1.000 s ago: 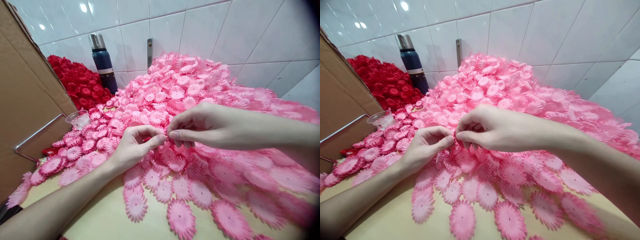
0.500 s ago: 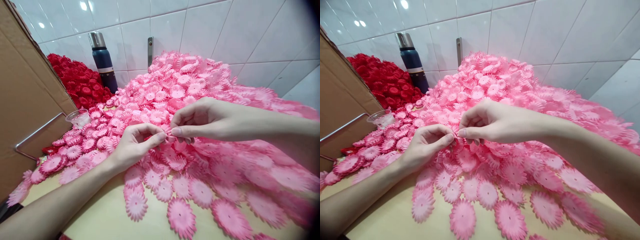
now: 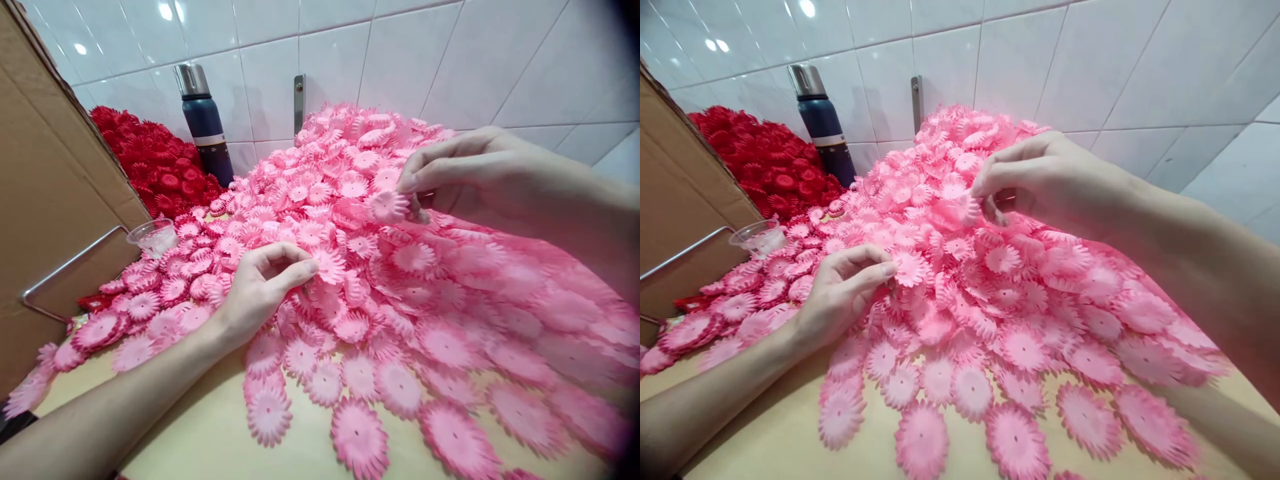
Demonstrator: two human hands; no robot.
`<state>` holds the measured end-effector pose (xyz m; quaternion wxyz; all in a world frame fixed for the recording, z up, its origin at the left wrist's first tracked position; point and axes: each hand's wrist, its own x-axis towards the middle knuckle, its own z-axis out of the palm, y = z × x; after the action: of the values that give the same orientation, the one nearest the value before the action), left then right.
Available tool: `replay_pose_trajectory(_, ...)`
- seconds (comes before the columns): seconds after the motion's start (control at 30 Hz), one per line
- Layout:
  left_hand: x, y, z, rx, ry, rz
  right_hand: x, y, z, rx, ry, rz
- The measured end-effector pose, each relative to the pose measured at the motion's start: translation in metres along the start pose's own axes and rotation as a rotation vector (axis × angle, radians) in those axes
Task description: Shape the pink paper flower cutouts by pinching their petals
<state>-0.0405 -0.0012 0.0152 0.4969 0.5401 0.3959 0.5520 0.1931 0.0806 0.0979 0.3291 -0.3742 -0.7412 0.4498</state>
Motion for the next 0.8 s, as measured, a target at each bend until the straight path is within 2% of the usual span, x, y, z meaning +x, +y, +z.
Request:
replay_pose_trajectory(0.13,0.000,0.002,0.001,0.044,-0.013,0.011,-0.002,0.000,0.009,-0.329,-0.283,-0.033)
replay_pose_trajectory(0.2,-0.001,0.004,0.001,0.062,-0.042,0.004,-0.004,0.001,0.017,-0.421,-0.376,-0.063)
replay_pose_trajectory(0.3,-0.002,0.004,0.002,0.149,-0.109,-0.006,-0.007,0.000,0.028,-0.441,-0.457,-0.093)
replay_pose_trajectory(0.5,-0.002,0.003,0.005,0.167,-0.158,-0.010,-0.011,-0.004,0.041,-0.432,-0.504,-0.146)
replay_pose_trajectory(0.8,-0.001,0.004,0.003,0.116,-0.184,-0.005,-0.009,-0.002,0.042,-0.427,-0.492,-0.179)
